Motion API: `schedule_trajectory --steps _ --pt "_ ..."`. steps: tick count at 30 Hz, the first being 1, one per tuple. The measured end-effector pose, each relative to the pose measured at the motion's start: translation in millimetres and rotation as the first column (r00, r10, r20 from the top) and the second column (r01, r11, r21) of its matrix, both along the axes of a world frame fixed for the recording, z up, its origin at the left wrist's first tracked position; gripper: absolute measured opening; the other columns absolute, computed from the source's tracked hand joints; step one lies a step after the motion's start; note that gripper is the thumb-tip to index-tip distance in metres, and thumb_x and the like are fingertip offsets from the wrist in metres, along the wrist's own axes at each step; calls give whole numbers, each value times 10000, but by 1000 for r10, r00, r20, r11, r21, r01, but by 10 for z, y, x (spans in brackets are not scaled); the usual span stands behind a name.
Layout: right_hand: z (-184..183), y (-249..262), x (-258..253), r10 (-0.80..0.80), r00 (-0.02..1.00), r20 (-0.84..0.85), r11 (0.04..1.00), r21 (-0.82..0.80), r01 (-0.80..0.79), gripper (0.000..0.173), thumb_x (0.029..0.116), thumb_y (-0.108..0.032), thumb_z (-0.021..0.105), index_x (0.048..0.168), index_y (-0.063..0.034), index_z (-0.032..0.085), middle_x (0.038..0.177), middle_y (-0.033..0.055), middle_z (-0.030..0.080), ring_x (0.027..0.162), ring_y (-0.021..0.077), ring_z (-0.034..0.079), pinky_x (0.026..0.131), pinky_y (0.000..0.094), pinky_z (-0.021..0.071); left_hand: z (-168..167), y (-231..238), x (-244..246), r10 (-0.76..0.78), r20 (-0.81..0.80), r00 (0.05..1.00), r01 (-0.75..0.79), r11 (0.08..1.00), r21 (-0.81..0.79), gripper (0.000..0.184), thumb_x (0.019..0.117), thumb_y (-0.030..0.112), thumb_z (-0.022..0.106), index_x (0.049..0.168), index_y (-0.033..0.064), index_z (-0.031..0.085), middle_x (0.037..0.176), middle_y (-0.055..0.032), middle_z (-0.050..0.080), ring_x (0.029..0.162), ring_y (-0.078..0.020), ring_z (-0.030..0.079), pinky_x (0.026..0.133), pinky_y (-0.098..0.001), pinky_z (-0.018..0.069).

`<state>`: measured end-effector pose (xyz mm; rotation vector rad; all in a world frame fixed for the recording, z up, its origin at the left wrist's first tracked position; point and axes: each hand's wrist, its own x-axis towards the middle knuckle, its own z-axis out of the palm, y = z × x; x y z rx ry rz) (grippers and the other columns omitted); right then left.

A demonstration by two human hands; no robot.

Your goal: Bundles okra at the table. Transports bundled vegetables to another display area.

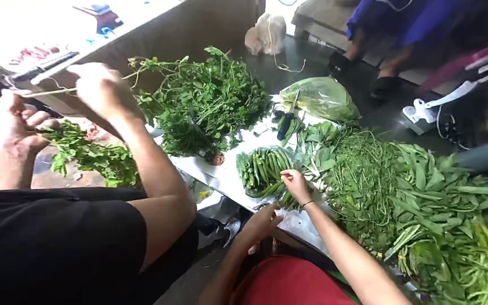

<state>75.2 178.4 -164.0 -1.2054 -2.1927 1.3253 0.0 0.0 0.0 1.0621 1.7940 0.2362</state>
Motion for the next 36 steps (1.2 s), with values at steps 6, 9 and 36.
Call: schedule_trajectory --steps 6,9,36 --pt "159 -190 -420 226 936 271 965 67 -253 344 1032 -308 581 1139 -22 738 1153 161 706 1074 270 677 988 441 520 -1450 -598 -353 167 188 968 -210 948 241 448 1053 265 551 1419 7 528 1227 -211 662 1113 -315 663 1016 -489 507" --pt "220 -239 -666 287 880 378 957 -80 -278 448 1027 -425 588 1107 -9 733 1161 187 704 1131 320 658 1011 534 489 -1429 -754 -341 281 220 934 -330 916 230 410 1042 234 567 1396 28 552 1201 -187 668 1046 -282 679 942 -462 545" --pt "138 -46 -434 156 767 622 886 255 -387 323 984 -151 604 1264 4 650 1304 209 638 1173 389 649 950 574 529 -1404 -665 -403 469 851 238 -914 405 33 125 1057 109 468 1065 63 583 636 42 499 523 -67 489 535 -233 478"
